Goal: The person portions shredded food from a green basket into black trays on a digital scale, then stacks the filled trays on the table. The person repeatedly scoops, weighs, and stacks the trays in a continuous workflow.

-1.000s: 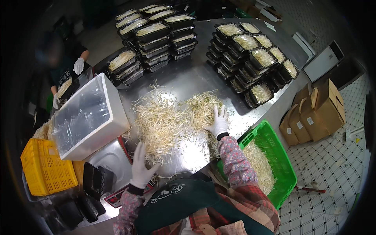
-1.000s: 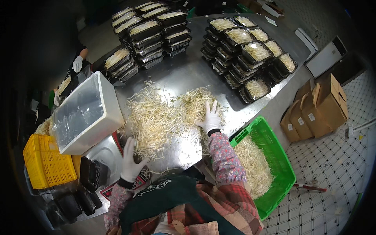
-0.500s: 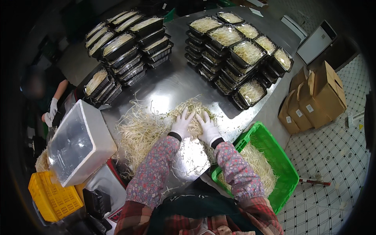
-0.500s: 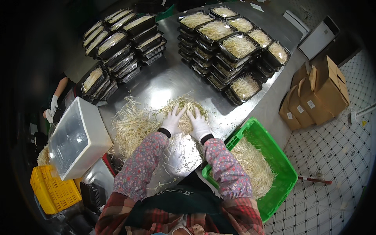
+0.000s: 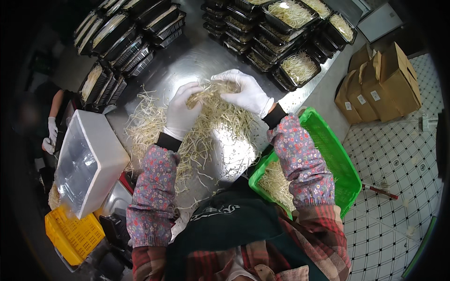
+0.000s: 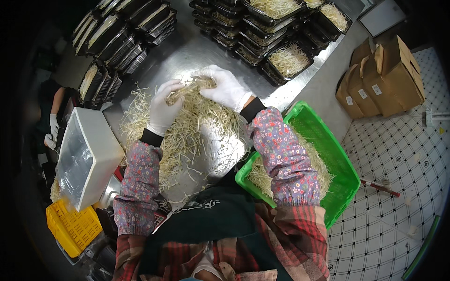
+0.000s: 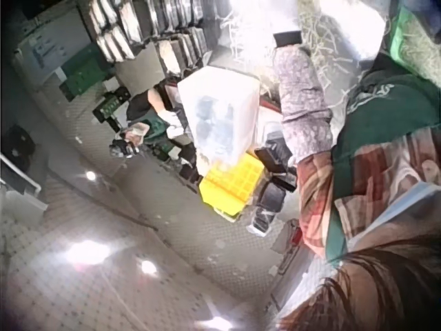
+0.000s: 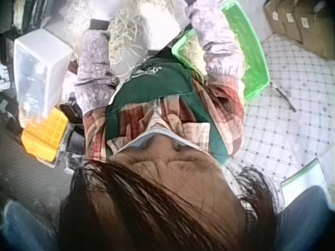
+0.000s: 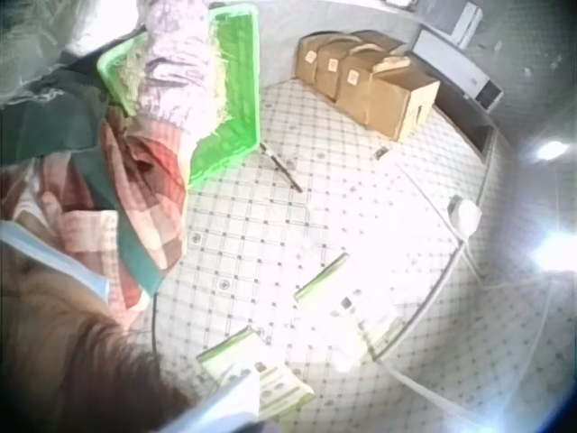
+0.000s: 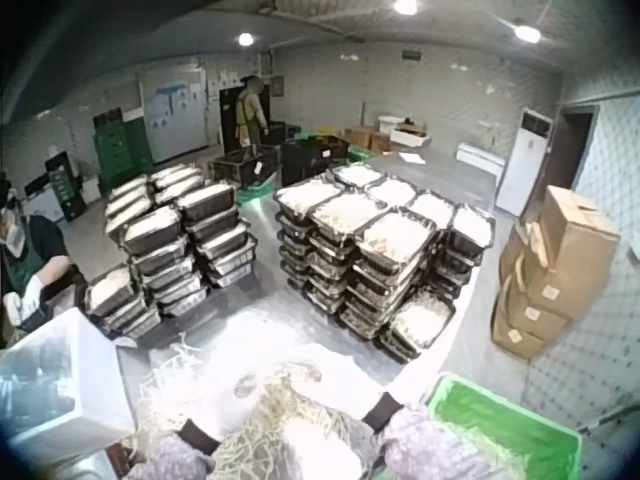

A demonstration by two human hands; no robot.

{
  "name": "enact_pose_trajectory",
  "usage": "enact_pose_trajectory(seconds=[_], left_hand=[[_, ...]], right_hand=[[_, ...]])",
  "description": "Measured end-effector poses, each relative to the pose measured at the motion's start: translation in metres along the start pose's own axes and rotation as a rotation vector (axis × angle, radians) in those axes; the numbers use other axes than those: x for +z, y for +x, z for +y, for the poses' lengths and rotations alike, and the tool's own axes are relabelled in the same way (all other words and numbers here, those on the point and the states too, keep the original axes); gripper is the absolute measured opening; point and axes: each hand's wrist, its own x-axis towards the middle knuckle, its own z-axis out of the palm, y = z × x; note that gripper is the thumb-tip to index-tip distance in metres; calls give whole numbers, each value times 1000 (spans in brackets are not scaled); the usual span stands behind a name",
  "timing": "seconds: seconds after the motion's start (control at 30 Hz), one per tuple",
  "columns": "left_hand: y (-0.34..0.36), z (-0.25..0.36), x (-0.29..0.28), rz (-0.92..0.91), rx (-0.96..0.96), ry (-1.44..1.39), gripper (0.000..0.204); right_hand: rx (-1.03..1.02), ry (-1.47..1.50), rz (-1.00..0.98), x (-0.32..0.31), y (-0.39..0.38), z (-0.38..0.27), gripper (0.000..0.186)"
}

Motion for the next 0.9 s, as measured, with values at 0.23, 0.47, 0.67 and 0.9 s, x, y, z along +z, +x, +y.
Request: enact_pose_trajectory(seconds=[0.23,0.47,0.67,0.9], left_hand=[[-97,19,75,-296,30,310,73],[-158,19,187,-719,552,352,60],[-85,-36,131,-289,364,636,43],[-129,-29,44,-45,-44,164,37]], right_hand=[[297,-446,-18,-33,-103,54,70],[350,-587,270,-52,-196,62,59],[756,-335,462,-57,-287,57,39],[1007,519,545,50,-254,44,52]])
